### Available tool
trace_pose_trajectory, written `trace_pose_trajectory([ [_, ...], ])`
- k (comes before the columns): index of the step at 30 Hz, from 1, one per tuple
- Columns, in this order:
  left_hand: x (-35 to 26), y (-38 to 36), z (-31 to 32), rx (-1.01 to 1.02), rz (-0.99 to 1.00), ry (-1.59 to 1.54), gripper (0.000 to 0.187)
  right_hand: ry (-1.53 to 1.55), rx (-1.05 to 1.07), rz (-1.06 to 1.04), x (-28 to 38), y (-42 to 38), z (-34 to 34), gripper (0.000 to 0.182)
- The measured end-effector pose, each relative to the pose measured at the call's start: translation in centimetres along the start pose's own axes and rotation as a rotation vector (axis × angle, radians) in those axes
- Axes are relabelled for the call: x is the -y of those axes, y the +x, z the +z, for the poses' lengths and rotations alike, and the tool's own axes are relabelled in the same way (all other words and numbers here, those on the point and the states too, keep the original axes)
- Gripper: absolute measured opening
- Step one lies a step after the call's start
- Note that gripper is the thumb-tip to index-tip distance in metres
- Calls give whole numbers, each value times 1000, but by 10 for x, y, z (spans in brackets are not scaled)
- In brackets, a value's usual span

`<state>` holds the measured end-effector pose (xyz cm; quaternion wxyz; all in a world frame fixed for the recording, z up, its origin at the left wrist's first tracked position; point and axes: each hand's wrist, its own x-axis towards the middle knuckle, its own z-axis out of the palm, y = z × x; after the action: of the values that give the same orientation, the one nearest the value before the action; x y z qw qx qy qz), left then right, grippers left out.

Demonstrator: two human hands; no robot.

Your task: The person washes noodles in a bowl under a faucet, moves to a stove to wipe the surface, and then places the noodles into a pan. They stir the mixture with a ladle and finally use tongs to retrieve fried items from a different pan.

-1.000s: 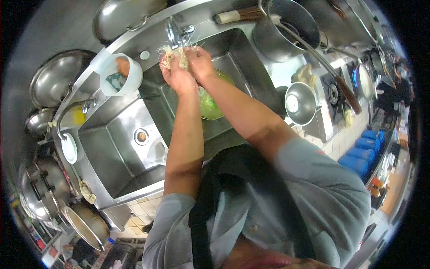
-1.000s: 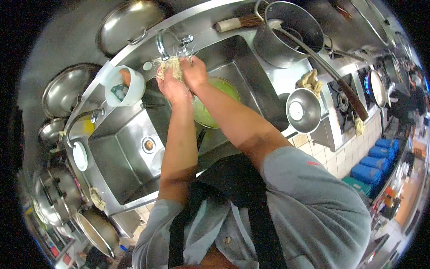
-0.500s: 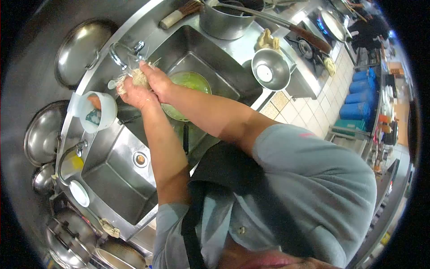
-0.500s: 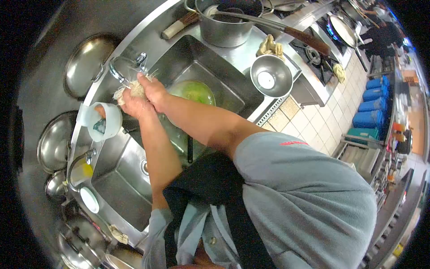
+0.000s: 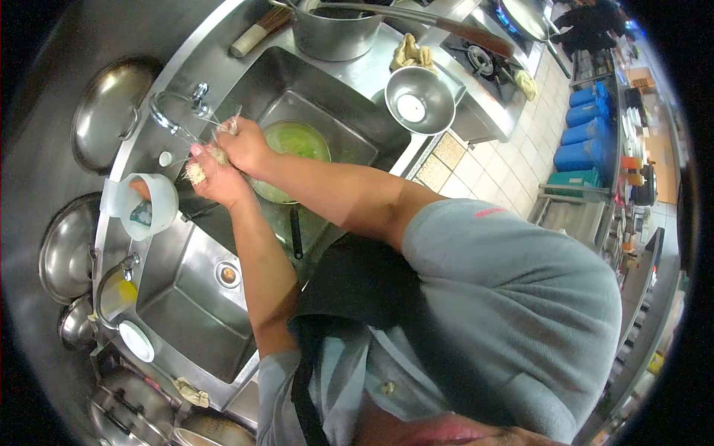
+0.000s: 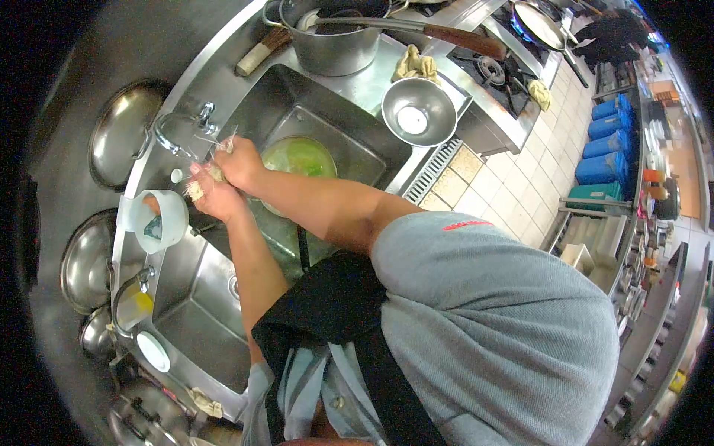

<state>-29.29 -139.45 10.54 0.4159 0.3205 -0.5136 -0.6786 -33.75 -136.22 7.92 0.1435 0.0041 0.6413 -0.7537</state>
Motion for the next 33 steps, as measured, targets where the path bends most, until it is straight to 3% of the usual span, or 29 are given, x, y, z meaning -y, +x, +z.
trace_pose_trajectory([
  [4,-7,-38,29,159,78,116,39,99,-98,-70,14,-4,-47,20],
  [5,-7,-49,42,214,92,116,39,-123,-114,-109,30,-11,-73,21],
  [6,-7,-61,56,267,107,112,39,-104,-122,-124,41,-13,-96,21],
  [11,7,-120,115,464,-67,-162,21,-19,-271,-143,70,-17,-184,27],
  [14,17,-154,140,617,27,-219,27,27,-325,-153,85,-20,-226,29],
  [15,19,-162,144,658,-35,-251,36,34,-303,-89,82,-17,-238,32],
  [19,45,-176,148,564,-339,-379,30,-189,-295,-214,71,-13,-252,41],
  [22,72,-165,127,550,-604,-476,36,-552,-187,-143,79,-20,-247,45],
  [23,76,-164,117,553,-681,-506,41,-663,-28,-48,85,-20,-248,65],
  [24,74,-166,110,555,-759,-537,46,-694,16,-67,84,-24,-245,66],
  [25,73,-167,103,616,-738,-565,55,-727,61,-88,83,-29,-240,68],
  [27,49,-183,120,138,-800,-458,68,-826,234,-43,90,-41,-235,82],
  [29,58,-178,72,459,-805,-621,52,-762,360,-88,87,-43,-237,83],
  [32,73,-169,43,253,-693,-508,51,-795,429,-194,102,-48,-265,71],
  [33,70,-169,37,253,-716,-544,51,-767,441,-141,107,-43,-285,58],
])
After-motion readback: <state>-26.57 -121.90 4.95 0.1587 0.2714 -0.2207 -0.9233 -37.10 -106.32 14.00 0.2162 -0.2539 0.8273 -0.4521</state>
